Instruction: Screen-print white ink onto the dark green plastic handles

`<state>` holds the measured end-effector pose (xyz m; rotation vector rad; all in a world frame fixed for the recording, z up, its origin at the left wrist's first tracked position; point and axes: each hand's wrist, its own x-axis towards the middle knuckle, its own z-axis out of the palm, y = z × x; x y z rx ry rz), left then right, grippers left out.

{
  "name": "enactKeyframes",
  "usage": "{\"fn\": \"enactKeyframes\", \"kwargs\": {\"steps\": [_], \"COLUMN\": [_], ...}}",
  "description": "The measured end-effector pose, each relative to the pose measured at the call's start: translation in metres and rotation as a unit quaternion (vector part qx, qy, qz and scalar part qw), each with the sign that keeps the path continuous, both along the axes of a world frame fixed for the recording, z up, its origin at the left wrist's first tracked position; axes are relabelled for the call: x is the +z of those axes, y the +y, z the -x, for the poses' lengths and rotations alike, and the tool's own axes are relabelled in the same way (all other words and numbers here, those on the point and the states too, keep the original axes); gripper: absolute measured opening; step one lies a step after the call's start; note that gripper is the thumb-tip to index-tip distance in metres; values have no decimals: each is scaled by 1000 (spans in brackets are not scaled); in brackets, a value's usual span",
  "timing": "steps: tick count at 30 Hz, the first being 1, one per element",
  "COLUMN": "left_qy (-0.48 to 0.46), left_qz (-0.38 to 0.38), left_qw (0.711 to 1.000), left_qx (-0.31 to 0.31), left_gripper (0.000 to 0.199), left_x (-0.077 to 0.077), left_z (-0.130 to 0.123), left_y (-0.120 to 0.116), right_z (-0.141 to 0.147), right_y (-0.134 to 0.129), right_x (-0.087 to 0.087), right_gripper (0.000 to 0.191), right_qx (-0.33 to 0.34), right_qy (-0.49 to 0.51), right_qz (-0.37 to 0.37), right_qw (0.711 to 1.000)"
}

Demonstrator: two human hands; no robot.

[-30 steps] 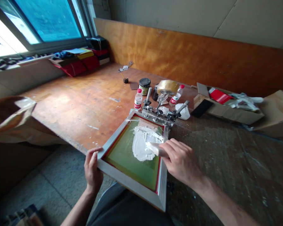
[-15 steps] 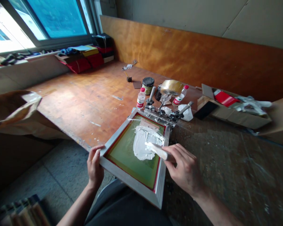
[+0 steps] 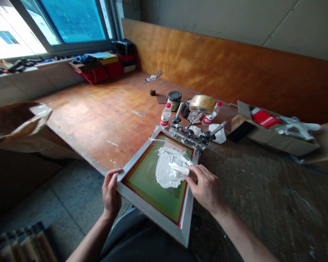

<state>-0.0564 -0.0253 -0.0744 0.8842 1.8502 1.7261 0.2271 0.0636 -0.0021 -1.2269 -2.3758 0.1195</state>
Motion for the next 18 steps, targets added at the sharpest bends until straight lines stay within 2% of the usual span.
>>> {"fn": "enactKeyframes", "kwargs": {"steps": [4, 8, 12, 18], "left_qy": [-8, -4, -9, -26], "left_qz": [-2, 1, -3, -17], "left_qw": [1000, 1000, 1000, 1000], "left_qx": [0, 1, 0, -4], "left_gripper": [30, 31, 30, 28], "left_x": [-1, -4, -8, -13], "left_z": [0, 0, 0, 1], "left_y": [0, -1, -1, -1], "right_z": [1, 1, 7, 21], "right_y": [9, 18, 23, 28], "right_x": [-7, -5, 2, 22], "right_gripper": [11, 10, 8, 9], "right_qx": [5, -2, -25, -72], "right_qy": [-81, -170, -226, -301], "right_qz": [-24, -38, -23, 49], "right_qw": [996, 985, 974, 950]}}
